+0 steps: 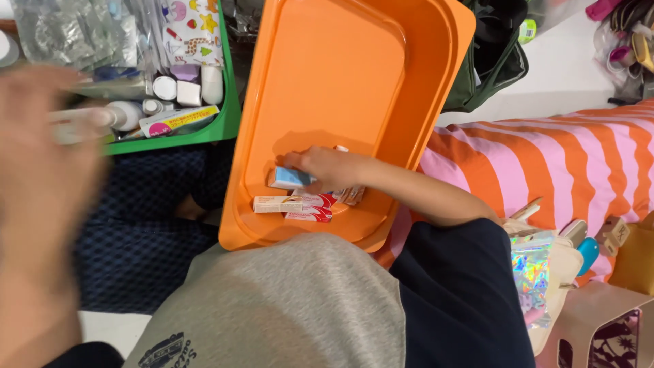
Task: The person sits on the floor and transfers various medical supplies, including pill bottles, boxes, and small pouches, from an orange bin into a green bin. They open a small green pouch, remove its contents, and place them into the green bin. The person continues sorting items, including blister packs and plastic bags, into the green bin.
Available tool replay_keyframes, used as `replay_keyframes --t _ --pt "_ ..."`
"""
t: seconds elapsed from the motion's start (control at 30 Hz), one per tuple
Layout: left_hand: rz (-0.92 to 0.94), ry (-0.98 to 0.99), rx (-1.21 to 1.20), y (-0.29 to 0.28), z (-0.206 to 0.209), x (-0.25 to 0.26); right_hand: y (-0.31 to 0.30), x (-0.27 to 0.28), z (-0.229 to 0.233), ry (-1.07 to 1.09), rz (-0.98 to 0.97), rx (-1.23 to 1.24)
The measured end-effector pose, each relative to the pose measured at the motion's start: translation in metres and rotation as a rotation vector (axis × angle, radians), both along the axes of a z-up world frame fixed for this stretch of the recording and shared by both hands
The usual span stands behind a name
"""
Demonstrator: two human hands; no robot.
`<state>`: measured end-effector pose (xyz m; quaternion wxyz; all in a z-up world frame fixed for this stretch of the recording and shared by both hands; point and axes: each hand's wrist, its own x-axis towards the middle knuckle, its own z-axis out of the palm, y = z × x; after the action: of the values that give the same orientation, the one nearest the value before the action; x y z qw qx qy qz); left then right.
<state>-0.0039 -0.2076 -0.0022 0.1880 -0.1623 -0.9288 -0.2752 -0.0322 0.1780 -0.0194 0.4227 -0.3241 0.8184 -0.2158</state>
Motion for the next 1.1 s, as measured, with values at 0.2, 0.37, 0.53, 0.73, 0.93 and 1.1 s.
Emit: replay_keyframes --t 0.2,0.37,0.53,0.73,0.93,1.1 --pt "-0.505 -0.251 0.323 0.122 0.041 0.016 0.010 -0.033 0.047 -0.262 -0.034 -0.195" --pt "-0.489 -0.430 0.340 0.128 0.043 0.013 0.023 -0.033 0.069 -0.416 -0.045 -0.406" --pt "-0.554 -0.442 0.363 0.117 0.042 0.021 0.026 -0.029 0.074 -0.493 -0.041 -0.431" --pt "-0.448 0.129 0.519 0.114 0.041 0.039 0.005 -0.015 0.111 -0.455 -0.226 -0.577" --pt "-0.471 0.126 0.663 0.105 0.041 0.042 0.002 -0.003 0.122 -0.476 -0.302 -0.580" --pt "-0.483 0.063 0.754 0.102 0.038 0.048 0.000 0.005 0.133 -0.236 -0.208 -0.670"
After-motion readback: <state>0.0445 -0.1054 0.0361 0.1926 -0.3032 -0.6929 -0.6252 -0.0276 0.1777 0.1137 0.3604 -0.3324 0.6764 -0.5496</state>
